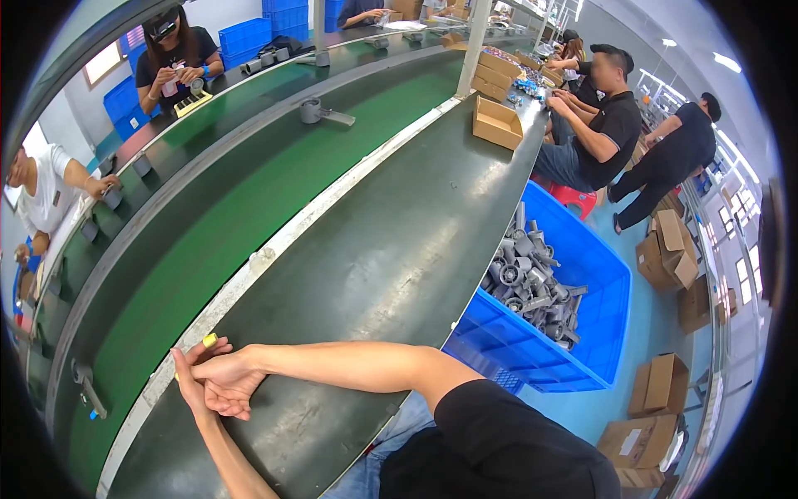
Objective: The person assembles small electronic fan components by hand, fitting batteries, circuit boards, and other plastic components into plastic fan housings.
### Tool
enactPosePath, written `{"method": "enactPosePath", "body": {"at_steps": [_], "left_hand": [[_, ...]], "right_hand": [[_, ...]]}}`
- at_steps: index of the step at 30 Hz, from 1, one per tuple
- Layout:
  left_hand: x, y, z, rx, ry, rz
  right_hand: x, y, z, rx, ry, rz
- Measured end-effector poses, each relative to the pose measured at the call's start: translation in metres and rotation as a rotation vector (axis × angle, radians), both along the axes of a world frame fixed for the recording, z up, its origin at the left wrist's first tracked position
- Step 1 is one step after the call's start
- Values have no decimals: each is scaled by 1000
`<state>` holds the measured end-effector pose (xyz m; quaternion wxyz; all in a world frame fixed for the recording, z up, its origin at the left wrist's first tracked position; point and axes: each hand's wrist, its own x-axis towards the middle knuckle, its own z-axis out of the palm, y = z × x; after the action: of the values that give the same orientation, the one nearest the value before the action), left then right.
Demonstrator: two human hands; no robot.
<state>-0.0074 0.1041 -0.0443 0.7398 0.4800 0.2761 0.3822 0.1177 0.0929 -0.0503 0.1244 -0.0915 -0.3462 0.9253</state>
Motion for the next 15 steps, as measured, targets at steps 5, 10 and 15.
{"method": "enactPosePath", "body": {"at_steps": [5, 10, 15], "left_hand": [[1, -11, 4, 187, 21, 102], [2, -8, 4, 238, -6, 105], [-2, -6, -3, 246, -52, 74]], "right_hand": [[-3, -1, 2, 53, -6, 32], [-6, 2, -6, 110, 19, 37], [-6, 2, 7, 51, -23, 44]]}}
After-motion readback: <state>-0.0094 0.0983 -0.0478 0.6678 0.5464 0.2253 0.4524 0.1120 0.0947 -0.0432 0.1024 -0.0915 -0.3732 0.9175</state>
